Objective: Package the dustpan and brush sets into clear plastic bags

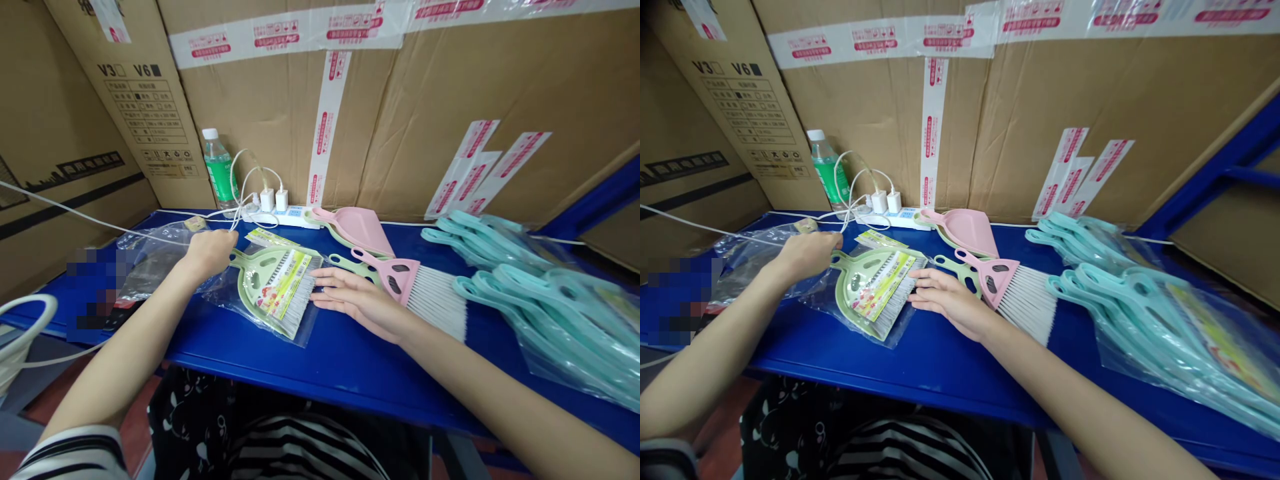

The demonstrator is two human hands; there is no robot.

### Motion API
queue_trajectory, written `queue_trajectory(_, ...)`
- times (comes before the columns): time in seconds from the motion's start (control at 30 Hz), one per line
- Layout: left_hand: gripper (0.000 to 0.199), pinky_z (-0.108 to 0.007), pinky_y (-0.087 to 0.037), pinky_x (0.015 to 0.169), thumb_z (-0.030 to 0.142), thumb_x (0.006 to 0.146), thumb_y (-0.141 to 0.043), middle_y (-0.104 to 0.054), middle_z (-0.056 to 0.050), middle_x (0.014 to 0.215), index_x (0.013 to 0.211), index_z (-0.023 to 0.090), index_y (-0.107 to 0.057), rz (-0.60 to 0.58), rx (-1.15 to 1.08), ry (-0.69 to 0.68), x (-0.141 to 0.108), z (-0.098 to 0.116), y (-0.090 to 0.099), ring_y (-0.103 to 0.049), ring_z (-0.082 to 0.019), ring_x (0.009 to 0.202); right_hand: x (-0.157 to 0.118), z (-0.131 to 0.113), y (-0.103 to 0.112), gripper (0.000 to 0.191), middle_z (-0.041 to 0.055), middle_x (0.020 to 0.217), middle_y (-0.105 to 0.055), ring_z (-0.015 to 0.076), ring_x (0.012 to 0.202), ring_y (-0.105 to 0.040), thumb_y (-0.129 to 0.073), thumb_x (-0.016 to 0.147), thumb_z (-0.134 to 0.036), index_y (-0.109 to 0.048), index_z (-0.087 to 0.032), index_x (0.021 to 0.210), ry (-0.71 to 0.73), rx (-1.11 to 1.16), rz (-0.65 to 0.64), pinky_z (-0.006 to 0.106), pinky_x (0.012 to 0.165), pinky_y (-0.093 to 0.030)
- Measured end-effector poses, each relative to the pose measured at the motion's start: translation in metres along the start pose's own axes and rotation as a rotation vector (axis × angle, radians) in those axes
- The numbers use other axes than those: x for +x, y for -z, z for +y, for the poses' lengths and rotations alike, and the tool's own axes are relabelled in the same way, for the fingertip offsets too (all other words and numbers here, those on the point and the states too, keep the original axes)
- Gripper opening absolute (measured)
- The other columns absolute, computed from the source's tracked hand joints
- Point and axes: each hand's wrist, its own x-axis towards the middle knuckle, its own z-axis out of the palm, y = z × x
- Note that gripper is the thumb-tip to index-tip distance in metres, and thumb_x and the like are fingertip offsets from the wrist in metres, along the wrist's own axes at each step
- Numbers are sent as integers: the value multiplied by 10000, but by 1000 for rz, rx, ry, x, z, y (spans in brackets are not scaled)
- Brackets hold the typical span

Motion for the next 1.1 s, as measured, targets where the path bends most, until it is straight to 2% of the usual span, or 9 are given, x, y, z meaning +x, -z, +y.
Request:
queue_trajectory(0.13,418,-402,-506,805,45,783,-392,-662,-171,1154,1121,161,-609,-11,1,-5,-1,1,1,-647,-328,1013,-1,-1,0,260,69,1129,-619,197,987,-657,-688,749,-154,-665,-214,1001,-3,-19,-11,418,1000,-466)
queue_trajectory(0.27,412,-375,-505,811,54,779,-398,-664,-147,1159,1114,179,-603,-13,27,-7,-2,1,1,-648,-308,1015,-1,0,2,250,74,1155,-601,195,991,-652,-685,755,-169,-673,-214,1001,14,-33,-26,421,1004,-457)
queue_trajectory(0.67,398,-365,-506,791,46,809,-358,-659,-159,1131,1104,165,-598,-27,96,-74,-7,6,2,-656,-307,1000,-3,-2,3,245,43,1098,-616,175,960,-639,-666,760,-178,-665,-238,997,59,-114,-88,395,942,-490)
queue_trajectory(0.8,414,-382,-506,799,33,833,-326,-650,-178,1118,1128,145,-594,-64,123,-121,-7,8,0,-655,-312,1012,-6,-3,2,266,36,1073,-619,184,978,-626,-624,798,-201,-629,-257,1057,132,-351,-125,421,944,-478)
queue_trajectory(0.93,365,-369,-500,823,90,838,-390,-671,-157,1064,1122,179,-601,-46,77,-150,-3,4,-9,-652,-293,1021,-14,-5,2,283,64,1134,-559,208,1038,-604,-567,846,-219,-611,-260,1123,244,-647,-189,433,931,-482)
queue_trajectory(1.1,327,-376,-494,844,171,850,-427,-677,-152,1028,1127,192,-599,1,38,-165,4,-2,-21,-643,-289,1039,-18,-9,2,277,84,1153,-542,200,1033,-611,-521,878,-201,-587,-225,1145,256,-767,-277,416,947,-486)
